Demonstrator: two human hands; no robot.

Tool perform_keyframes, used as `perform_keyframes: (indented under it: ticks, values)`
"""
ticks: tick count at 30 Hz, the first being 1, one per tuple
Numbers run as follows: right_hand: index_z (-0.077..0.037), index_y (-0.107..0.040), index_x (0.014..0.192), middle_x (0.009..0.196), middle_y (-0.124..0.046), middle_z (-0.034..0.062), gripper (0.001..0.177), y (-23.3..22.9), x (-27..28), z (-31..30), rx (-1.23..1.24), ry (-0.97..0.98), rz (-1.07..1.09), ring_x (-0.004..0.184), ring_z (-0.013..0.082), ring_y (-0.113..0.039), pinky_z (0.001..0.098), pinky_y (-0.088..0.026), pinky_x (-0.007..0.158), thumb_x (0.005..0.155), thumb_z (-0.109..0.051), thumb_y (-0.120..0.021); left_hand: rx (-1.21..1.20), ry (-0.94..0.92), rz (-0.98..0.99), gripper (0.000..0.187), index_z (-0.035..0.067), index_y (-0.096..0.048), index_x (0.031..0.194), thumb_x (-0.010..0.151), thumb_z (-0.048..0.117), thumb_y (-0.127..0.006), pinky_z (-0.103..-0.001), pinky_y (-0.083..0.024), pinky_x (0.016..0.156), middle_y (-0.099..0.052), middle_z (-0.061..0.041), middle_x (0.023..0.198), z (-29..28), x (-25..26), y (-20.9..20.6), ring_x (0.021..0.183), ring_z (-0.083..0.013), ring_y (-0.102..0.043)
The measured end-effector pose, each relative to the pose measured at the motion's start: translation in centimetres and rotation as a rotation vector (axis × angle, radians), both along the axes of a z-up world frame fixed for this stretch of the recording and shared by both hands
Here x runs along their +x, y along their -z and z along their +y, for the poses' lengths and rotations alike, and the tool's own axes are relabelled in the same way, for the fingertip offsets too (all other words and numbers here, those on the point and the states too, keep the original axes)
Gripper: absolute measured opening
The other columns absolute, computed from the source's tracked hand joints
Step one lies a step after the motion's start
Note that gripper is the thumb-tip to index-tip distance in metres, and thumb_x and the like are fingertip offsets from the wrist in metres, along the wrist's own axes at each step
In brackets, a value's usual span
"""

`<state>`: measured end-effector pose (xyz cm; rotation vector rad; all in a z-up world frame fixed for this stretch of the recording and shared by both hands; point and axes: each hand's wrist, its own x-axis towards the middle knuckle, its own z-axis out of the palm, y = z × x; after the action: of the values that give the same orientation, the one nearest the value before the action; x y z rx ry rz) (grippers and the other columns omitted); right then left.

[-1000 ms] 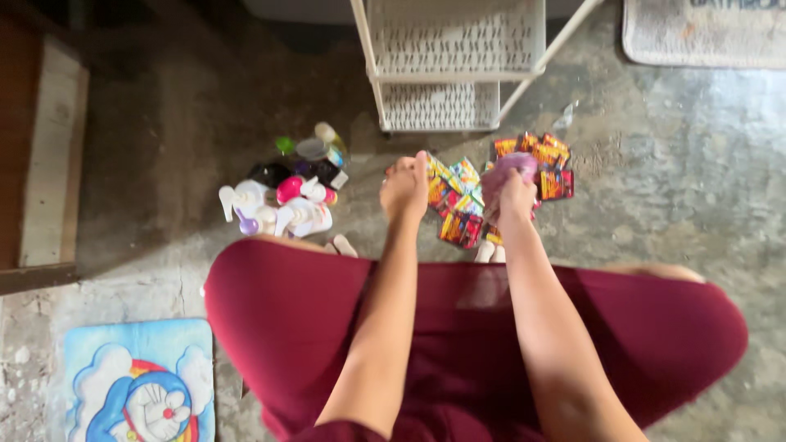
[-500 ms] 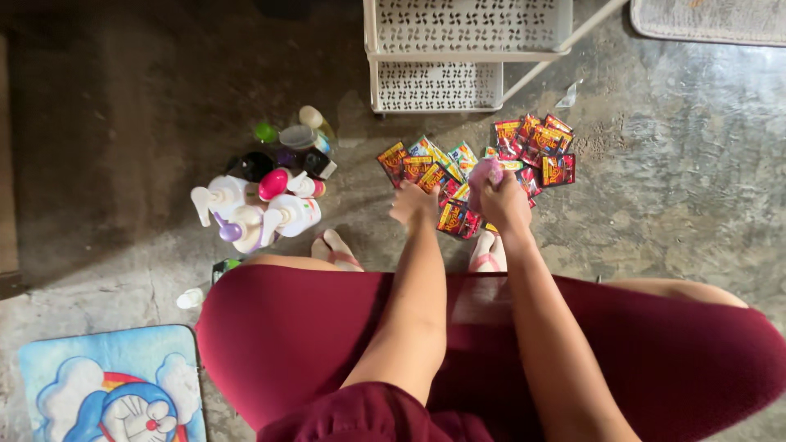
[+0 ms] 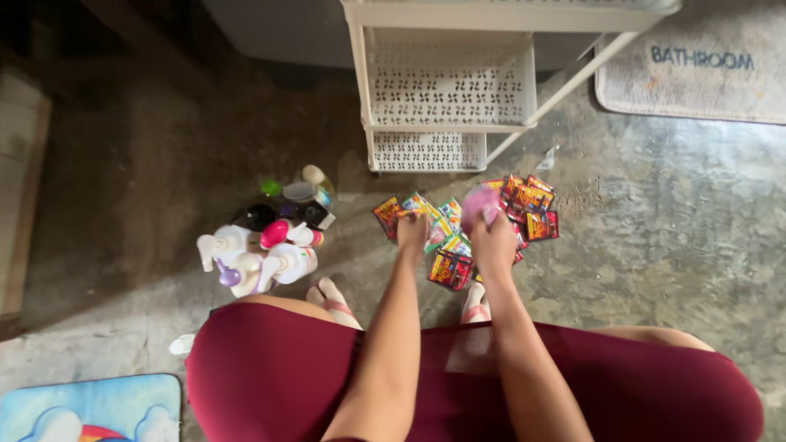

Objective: The person sits on the floor and wipes small snack packets with a purple cloth. They pick up packets from a pile, wipe them, and place them on a white plastic shelf.

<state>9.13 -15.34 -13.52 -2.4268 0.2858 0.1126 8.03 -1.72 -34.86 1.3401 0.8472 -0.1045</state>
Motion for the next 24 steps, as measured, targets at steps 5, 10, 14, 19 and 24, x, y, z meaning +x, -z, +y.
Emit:
perform_keyframes:
  ticks: [5,10,14,19,24]
  values:
    - [-0.003,-0.052,0.143,0.137,-0.063,0.0263,0.051,-10.4,-2.3,3.1,0.271,-0.193,-0.474,0.127,0.0397,-0.06,0.0472,-0.046,0.108,0.106,-0.037,-0.05,-0.765,-0.144,-0.385,0.022,0.002,-0.055,0.11,0.109,0.023,-0.046,-0.047,-0.06,0.087,-0.063,-0.013,0.107,0.6,3.7,-8.1,0.093,-0.0252,-0.069]
    - [-0.005,-0.039,0.156,0.167,-0.035,0.0199,0.057,-16.0,-4.8,5.0,0.054,-0.511,-0.502,0.156,0.0362,-0.025,0.0559,-0.009,0.124,0.107,-0.033,-0.042,-1.084,0.077,-0.518,0.045,0.008,-0.059,0.137,0.106,0.034,-0.039,-0.04,-0.048,0.108,-0.067,-0.01,0.132,-0.1,-0.7,-26.2,0.12,-0.0247,-0.065]
    - [-0.007,-0.032,0.163,0.166,-0.033,0.0141,0.059,-16.8,-4.7,4.7,0.131,-0.413,-0.424,0.161,0.0302,-0.025,0.0568,0.0,0.133,0.11,-0.033,-0.035,-0.864,0.183,-0.434,0.059,0.009,-0.051,0.146,0.106,0.05,-0.039,-0.038,-0.041,0.117,-0.062,-0.007,0.144,1.3,-6.0,-35.2,0.133,-0.0214,-0.057]
    - [-0.003,-0.026,0.161,0.169,-0.028,0.0195,0.056,-15.9,-9.4,4.7,0.094,-0.828,-0.644,0.159,0.0388,-0.019,0.0598,-0.002,0.129,0.11,-0.027,-0.03,-0.962,0.039,-0.457,0.07,0.009,-0.047,0.145,0.099,0.061,-0.04,-0.047,-0.043,0.111,-0.059,-0.011,0.14,4.9,-9.2,-39.0,0.128,-0.0293,-0.056]
    - [-0.004,-0.029,0.159,0.167,-0.03,0.0169,0.055,-15.8,-8.0,4.6,-0.057,-0.707,-0.56,0.159,0.0378,-0.016,0.06,0.0,0.126,0.108,-0.026,-0.031,-0.721,0.198,-0.509,0.066,0.016,-0.047,0.151,0.1,0.058,-0.043,-0.038,-0.037,0.115,-0.056,0.001,0.148,3.8,-10.0,-38.9,0.136,-0.017,-0.051]
